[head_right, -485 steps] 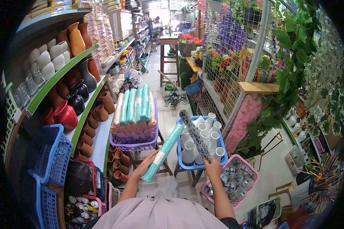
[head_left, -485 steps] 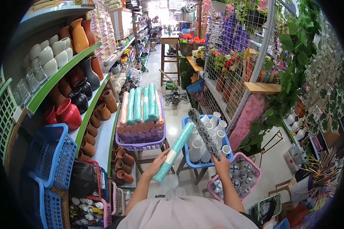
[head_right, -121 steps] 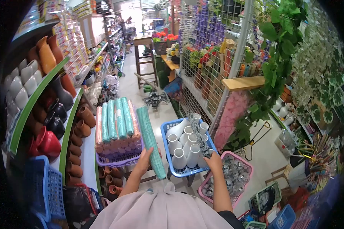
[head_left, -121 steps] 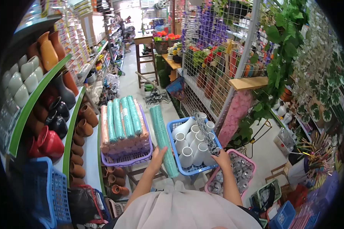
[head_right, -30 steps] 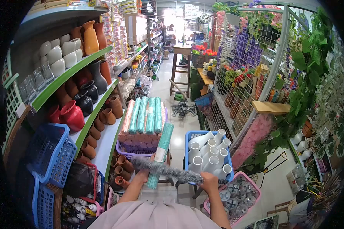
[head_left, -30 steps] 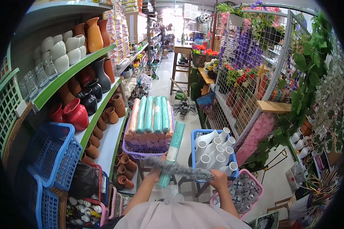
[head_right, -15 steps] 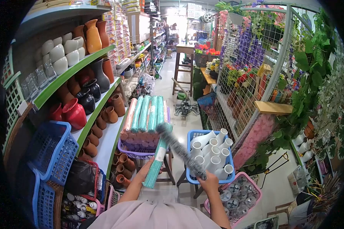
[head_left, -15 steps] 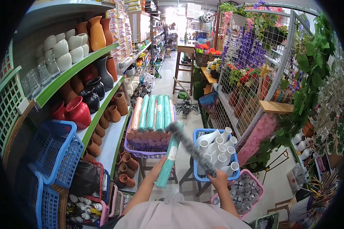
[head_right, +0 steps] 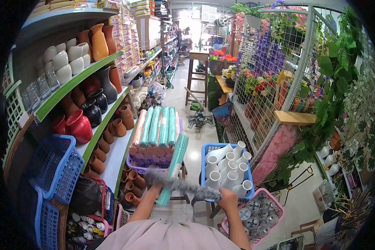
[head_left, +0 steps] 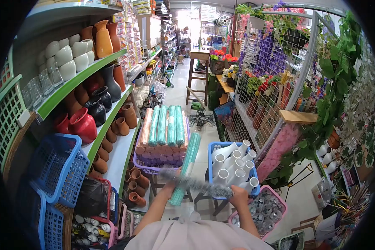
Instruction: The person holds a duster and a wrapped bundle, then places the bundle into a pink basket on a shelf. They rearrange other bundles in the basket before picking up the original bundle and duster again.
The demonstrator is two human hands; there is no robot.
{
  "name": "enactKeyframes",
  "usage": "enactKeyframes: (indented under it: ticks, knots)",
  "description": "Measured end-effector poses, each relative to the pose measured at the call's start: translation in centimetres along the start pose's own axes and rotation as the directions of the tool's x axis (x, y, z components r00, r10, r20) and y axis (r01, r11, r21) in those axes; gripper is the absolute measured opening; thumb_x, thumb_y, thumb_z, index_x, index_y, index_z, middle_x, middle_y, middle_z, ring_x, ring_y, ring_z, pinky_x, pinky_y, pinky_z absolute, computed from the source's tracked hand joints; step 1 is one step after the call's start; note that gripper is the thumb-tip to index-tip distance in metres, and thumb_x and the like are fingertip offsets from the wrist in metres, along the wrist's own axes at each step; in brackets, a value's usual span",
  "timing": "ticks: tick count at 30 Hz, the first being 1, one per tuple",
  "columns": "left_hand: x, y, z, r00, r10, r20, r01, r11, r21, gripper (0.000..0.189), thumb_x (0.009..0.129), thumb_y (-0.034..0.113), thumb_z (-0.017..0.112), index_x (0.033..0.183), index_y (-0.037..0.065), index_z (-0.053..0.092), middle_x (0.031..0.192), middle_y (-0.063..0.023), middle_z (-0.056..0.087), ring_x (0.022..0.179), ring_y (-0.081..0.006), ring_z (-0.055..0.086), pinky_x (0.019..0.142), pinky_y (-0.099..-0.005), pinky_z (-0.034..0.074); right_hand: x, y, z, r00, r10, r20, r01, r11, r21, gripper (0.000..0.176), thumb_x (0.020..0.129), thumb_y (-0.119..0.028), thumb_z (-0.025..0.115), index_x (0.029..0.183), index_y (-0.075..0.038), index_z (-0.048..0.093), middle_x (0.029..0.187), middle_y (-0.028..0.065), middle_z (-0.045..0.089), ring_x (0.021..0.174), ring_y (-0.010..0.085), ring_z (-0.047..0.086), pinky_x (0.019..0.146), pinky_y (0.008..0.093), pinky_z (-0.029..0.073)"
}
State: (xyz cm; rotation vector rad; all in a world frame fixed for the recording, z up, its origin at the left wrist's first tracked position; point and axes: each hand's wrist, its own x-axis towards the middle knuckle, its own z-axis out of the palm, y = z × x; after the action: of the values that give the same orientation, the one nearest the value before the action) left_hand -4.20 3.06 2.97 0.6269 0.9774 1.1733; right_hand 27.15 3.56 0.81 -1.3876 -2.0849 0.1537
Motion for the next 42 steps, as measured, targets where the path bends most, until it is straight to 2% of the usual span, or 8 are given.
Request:
enactKeyframes:
  ticks: [5,8,14,17,22,27,31,42]
  knots:
    - [0.9,-1.4,-1.6,0.973,-0.055,0.223,0.07,0.996,-0.062,0.051,0.095,0.051,0.045,0.113,0.005,0.055,0.084,-0.0057,0.061,0.073,-0.0154,0.062,0.067,-0.0275,0.052,0.4,-1.0,-0.9,0.964,0.204,-0.173,-0.188,0.976,0.108,0.022,0.067,-0.022,0.07,0.069,-0.008,0.053,0.066,0.0131,0.058,0.066,0.0376,0.059,0.056,0.0468,0.045]
    - [1.9,-2.6,-2.1,0.993,0.057,0.108,-0.064,0.996,0.062,0.05,0.095,0.05,0.045,0.112,0.005,0.056,0.085,-0.0061,0.062,0.071,-0.0146,0.061,0.067,-0.0278,0.052,-0.1,0.9,-0.2,0.995,-0.085,-0.055,0.086,0.996,0.019,0.022,0.067,-0.024,0.071,0.073,-0.006,0.059,0.067,0.0159,0.059,0.067,0.0383,0.059,0.057,0.0444,0.046]
    - [0.7,-0.4,0.2,0.96,0.038,0.278,0.018,0.98,-0.198,0.058,0.099,0.046,0.033,0.14,0.005,0.036,0.098,-0.0083,0.06,0.076,-0.0142,0.06,0.063,-0.0285,0.054,0.0,-0.8,-1.2,0.965,0.23,-0.129,-0.222,0.972,0.076,0.02,0.066,-0.023,0.071,0.079,-0.009,0.064,0.073,0.0152,0.062,0.07,0.0362,0.062,0.059,0.0426,0.048]
    - [2.8,-1.1,-0.8,0.923,0.067,0.378,0.024,0.972,-0.232,0.058,0.1,0.046,0.027,0.14,0.005,0.036,0.1,-0.0092,0.059,0.075,-0.0142,0.059,0.064,-0.0278,0.054,-0.7,0.3,-2.0,0.999,0.0,-0.042,0.003,0.997,0.075,0.022,0.066,-0.023,0.072,0.079,-0.009,0.062,0.075,0.0152,0.063,0.073,0.0372,0.061,0.061,0.0443,0.048]
    - [1.0,-0.3,0.8,0.967,0.013,0.254,0.018,0.992,-0.121,0.055,0.099,0.047,0.027,0.124,0.004,0.051,0.088,-0.0079,0.062,0.068,-0.0133,0.06,0.058,-0.0273,0.052,-0.5,-0.7,-2.6,0.948,0.314,-0.062,-0.311,0.949,0.051,0.023,0.066,-0.023,0.073,0.082,-0.009,0.064,0.078,0.0145,0.064,0.075,0.0361,0.062,0.063,0.0445,0.049]
    - [1.9,-1.2,-0.1,0.96,-0.054,0.276,0.097,0.985,-0.145,0.051,0.095,0.052,0.043,0.11,0.005,0.056,0.075,-0.0046,0.06,0.068,-0.0124,0.062,0.06,-0.0265,0.053,-1.5,1.3,-1.4,1.0,0.024,0.013,-0.024,1.0,-0.009,0.022,0.067,-0.024,0.073,0.082,-0.009,0.064,0.077,0.0143,0.064,0.074,0.0369,0.062,0.064,0.0454,0.049]
    - [0.3,-0.3,1.0,0.992,-0.024,0.124,0.038,0.994,-0.107,0.051,0.094,0.051,0.046,0.122,0.008,0.049,0.094,-0.01,0.06,0.078,-0.0183,0.064,0.07,-0.0301,0.056,-1.0,0.0,-1.5,0.969,0.245,0.027,-0.245,0.969,0.027,0.022,0.068,-0.023,0.071,0.084,-0.011,0.064,0.081,0.0131,0.065,0.077,0.0359,0.062,0.065,0.0451,0.049]
    - [-0.8,0.4,0.6,0.978,0.0,0.207,0.062,0.955,-0.291,0.05,0.096,0.039,0.048,0.138,0.014,0.035,0.102,-0.0083,0.057,0.087,-0.0188,0.062,0.07,-0.0329,0.056,-0.4,-0.8,-0.6,0.989,0.14,-0.038,-0.136,0.987,0.08,0.02,0.066,-0.022,0.071,0.08,-0.009,0.064,0.073,0.0148,0.063,0.071,0.0367,0.061,0.062,0.0445,0.049]
